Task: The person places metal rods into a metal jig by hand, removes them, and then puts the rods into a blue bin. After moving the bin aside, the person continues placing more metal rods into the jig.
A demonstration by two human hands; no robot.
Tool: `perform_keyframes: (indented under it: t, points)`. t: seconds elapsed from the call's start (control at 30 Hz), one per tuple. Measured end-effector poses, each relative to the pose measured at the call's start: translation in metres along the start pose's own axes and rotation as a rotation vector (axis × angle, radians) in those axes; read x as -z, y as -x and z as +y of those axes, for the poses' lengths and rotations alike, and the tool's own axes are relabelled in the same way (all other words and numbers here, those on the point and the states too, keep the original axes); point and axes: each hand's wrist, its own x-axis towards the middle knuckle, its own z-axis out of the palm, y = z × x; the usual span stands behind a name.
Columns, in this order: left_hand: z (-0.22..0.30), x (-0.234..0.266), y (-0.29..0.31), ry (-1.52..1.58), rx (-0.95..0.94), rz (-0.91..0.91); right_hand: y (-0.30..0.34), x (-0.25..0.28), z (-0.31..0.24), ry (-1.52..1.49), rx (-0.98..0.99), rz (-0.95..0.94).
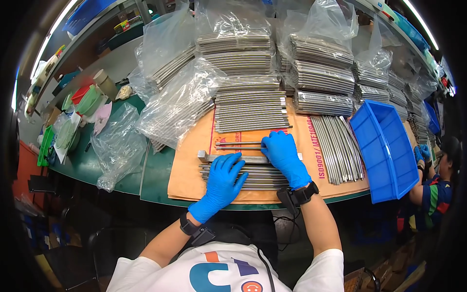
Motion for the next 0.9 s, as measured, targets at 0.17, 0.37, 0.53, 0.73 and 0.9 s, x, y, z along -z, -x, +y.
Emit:
perform_keyframes:
  t: [0.17, 0.37, 0.53, 0.73, 0.9]
  points:
    - [0.002, -0.003, 0.0, -0.037, -0.005, -0.054, 0.008, -0.009, -0.003, -0.017, -0.064, 0.089]
    - [0.003, 0.0, -0.002, -0.116, 0.008, -0.12, 0.032, 0.001, -0.031, -0.135, 0.079, 0.275]
    - [0.001, -0.002, -0.003, -0.189, 0.016, -0.174, 0.036, 0.0, -0.037, -0.148, 0.077, 0.253]
    - [0.002, -0.006, -0.003, -0.197, 0.017, -0.178, 0.041, -0.005, -0.038, -0.176, 0.039, 0.237]
    - [0.0, -0.003, -0.003, -0.178, 0.031, -0.201, 0.037, -0.011, -0.039, -0.21, 0.06, 0.252]
